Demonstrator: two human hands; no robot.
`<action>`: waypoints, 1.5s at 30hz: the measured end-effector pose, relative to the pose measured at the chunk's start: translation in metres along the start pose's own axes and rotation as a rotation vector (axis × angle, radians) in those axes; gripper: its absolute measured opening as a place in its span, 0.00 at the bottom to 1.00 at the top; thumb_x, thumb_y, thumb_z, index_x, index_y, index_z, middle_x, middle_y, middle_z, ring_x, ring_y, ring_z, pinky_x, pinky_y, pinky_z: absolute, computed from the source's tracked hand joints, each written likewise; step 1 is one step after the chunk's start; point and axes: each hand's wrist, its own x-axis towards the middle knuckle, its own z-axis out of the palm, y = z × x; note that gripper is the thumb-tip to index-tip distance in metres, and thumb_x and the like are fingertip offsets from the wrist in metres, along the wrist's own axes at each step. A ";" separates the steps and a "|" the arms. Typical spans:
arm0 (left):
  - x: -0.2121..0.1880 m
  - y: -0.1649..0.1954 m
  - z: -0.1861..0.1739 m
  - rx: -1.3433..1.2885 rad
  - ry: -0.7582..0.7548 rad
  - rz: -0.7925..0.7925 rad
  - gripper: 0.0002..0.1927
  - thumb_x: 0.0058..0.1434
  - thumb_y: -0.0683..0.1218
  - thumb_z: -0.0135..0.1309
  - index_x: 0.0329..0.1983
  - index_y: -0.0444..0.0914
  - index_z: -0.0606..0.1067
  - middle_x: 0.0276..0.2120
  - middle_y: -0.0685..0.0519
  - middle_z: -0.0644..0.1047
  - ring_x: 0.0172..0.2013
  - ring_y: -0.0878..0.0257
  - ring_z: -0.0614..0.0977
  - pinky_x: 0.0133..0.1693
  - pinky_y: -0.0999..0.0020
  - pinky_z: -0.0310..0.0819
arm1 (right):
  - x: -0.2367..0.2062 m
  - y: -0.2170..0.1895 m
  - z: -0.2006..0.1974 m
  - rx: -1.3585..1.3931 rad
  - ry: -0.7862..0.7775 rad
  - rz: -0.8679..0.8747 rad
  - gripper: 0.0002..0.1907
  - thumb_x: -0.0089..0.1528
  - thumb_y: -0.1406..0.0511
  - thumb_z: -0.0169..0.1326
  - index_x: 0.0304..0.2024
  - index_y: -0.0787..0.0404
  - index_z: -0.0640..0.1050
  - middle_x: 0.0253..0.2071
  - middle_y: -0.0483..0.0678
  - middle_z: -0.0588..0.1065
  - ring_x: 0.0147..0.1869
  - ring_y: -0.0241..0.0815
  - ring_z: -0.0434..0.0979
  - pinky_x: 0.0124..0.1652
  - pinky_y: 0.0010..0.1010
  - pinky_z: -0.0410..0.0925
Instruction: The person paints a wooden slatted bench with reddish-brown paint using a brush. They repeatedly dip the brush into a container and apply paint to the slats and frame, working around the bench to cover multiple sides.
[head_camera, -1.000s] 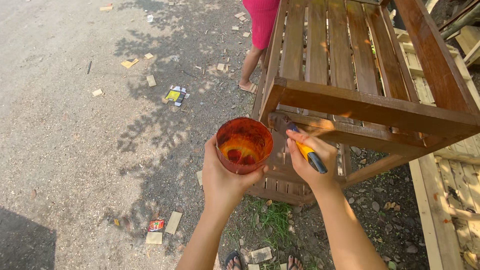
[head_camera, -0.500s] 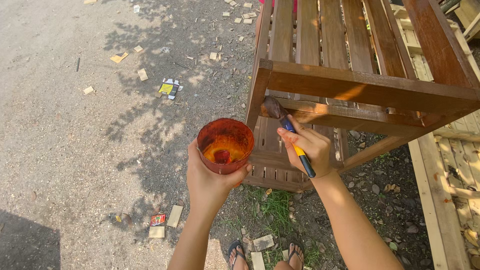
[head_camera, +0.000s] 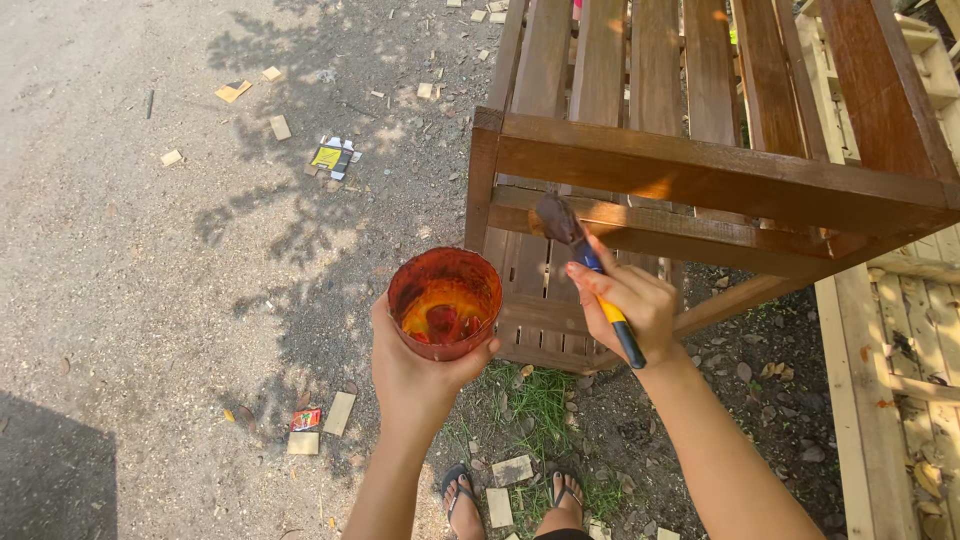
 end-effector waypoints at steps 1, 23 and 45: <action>-0.002 0.000 0.003 0.009 0.012 -0.012 0.47 0.38 0.45 0.77 0.59 0.33 0.65 0.51 0.46 0.78 0.52 0.58 0.82 0.53 0.64 0.77 | 0.009 -0.004 0.019 0.021 0.011 -0.047 0.13 0.56 0.73 0.65 0.44 0.58 0.84 0.51 0.63 0.80 0.35 0.47 0.83 0.37 0.31 0.75; -0.033 0.011 0.034 -0.007 0.165 -0.098 0.47 0.39 0.50 0.77 0.59 0.34 0.65 0.52 0.47 0.79 0.52 0.58 0.83 0.53 0.64 0.80 | 0.028 0.018 0.025 -0.039 -0.254 -0.456 0.12 0.58 0.62 0.62 0.45 0.46 0.85 0.55 0.56 0.79 0.54 0.53 0.84 0.44 0.37 0.77; -0.039 0.003 0.049 -0.121 0.124 -0.110 0.47 0.41 0.49 0.76 0.60 0.34 0.63 0.53 0.47 0.78 0.54 0.58 0.82 0.54 0.63 0.81 | -0.014 0.037 -0.045 -0.062 -0.166 -0.190 0.13 0.55 0.73 0.65 0.41 0.53 0.87 0.49 0.59 0.81 0.47 0.50 0.85 0.42 0.34 0.78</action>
